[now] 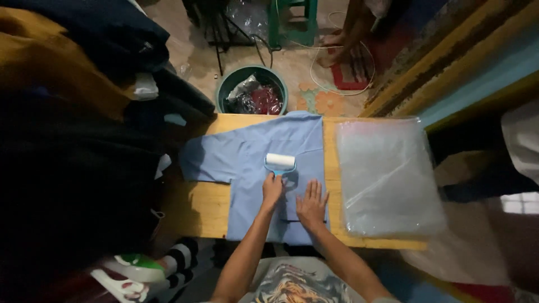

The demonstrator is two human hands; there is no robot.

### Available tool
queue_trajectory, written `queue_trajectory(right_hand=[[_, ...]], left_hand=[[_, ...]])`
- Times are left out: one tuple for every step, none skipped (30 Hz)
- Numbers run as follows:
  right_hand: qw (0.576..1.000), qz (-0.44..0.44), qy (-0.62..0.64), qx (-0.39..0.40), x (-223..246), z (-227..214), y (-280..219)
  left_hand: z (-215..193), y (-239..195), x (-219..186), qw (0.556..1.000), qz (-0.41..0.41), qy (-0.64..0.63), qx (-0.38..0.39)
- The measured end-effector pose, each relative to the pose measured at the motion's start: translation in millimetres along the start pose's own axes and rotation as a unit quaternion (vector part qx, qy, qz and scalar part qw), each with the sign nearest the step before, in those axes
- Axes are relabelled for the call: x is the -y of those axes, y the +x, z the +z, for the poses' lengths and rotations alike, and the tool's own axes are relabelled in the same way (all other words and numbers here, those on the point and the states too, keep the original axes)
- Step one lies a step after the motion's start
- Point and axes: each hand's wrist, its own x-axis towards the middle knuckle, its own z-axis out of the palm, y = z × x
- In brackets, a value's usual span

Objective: The person uses a lint roller on a light blue shirt laid on a wooden table, then folds the shirt neatly by hand. The folded shirt remains on the table at the end of the clip.

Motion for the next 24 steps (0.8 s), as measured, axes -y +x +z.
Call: queue_trajectory(right_hand=[[1.0, 0.002, 0.002, 0.0, -2.3, 4.1, 3.3], [0.999, 0.01, 0.032, 0.015, -6.1, 8.3, 5.2], [0.997, 0.018, 0.063, 0.03, -9.8, 12.4, 7.3], [0.997, 0.02, 0.064, 0.03, -6.0, 2.9, 5.8], [0.995, 0.022, 0.097, 0.015, -2.7, -6.8, 4.4], [0.991, 0.025, 0.129, -0.002, -1.4, -16.6, 4.3], [0.991, 0.028, 0.129, -0.003, 4.8, -30.3, -0.6], [0.971, -0.001, 0.238, 0.013, 11.9, -43.2, -4.7], [0.938, -0.03, 0.345, 0.028, 18.2, -56.1, -8.7], [0.938, -0.026, 0.345, 0.025, 18.2, -53.1, -14.8], [0.942, -0.019, 0.334, 0.038, 17.5, -50.0, -20.8], [0.945, -0.011, 0.323, 0.053, 15.7, -47.3, -29.8], [0.945, -0.007, 0.323, 0.052, 19.8, -60.0, -33.5], [0.959, 0.042, 0.274, 0.062, 21.9, -73.3, -34.4], [0.968, 0.091, 0.224, 0.073, 24.0, -86.9, -35.4], [0.968, 0.094, 0.223, 0.07, 17.8, -90.4, -34.9], [0.961, 0.12, 0.244, 0.05, 11.8, -94.2, -34.5], [0.953, 0.14, 0.265, 0.029, 6.4, -98.0, -26.1], [0.954, 0.137, 0.264, 0.024, -7.2, -111.1, -18.1], [0.959, 0.154, 0.236, 0.014, -20.1, -123.5, -18.4], [0.963, 0.171, 0.208, 0.004, -33.0, -135.5, -18.2], [0.964, 0.167, 0.207, 0.006, -51.2, -149.3, -13.1], [0.966, 0.2, 0.161, 0.006, -69.3, -163.3, -7.3], [0.965, 0.235, 0.114, 0.003, -88.5, -178.3, -1.8]], left_hand=[[-5.8, 4.3, -0.5, 1.0, 0.001, 0.003, 0.001], [-10.4, 7.4, 0.5, 1.0, -0.002, -0.02, 0.018], [-15.0, 10.8, 1.3, 0.998, -0.005, -0.043, 0.034], [-18.0, 4.1, -1.4, 0.999, -0.006, -0.041, 0.035], [-20.6, -2.8, -4.4, 0.998, -0.01, -0.05, 0.03], [-21.0, -8.4, -8.0, 0.998, -0.014, -0.06, 0.026], [-13.2, -11.8, -0.3, 0.998, -0.014, -0.059, 0.029], [-6.6, -15.0, 8.0, 0.996, 0.003, -0.085, 0.014], [0.7, -18.1, 16.4, 0.994, 0.02, -0.11, 0.0], [-0.7, -29.2, 7.1, 0.994, 0.022, -0.108, 0.004], [-1.3, -40.4, -2.0, 0.993, 0.057, -0.102, -0.002], [-1.3, -54.6, -9.8, 0.991, 0.09, -0.096, -0.008], [2.4, -62.8, -12.7, 0.991, 0.09, -0.095, -0.004], [8.1, -69.3, -17.2, 0.985, 0.131, -0.114, 0.007], [13.9, -76.1, -21.9, 0.976, 0.171, -0.133, 0.018], [22.9, -75.2, -19.1, 0.976, 0.173, -0.134, 0.022], [31.6, -74.5, -16.5, 0.967, 0.203, -0.139, 0.064], [40.3, -67.2, -17.8, 0.956, 0.236, -0.145, 0.101], [34.1, -66.7, -36.8, 0.954, 0.241, -0.148, 0.099], [25.8, -74.1, -50.2, 0.961, 0.222, -0.11, 0.124], [17.5, -81.0, -63.2, 0.965, 0.203, -0.073, 0.149], [14.6, -69.6, -52.7, 0.966, 0.202, -0.075, 0.145], [11.8, -58.1, -42.4, 0.971, 0.189, -0.063, 0.134], [10.3, -46.9, -33.4, 0.975, 0.177, -0.05, 0.125]])
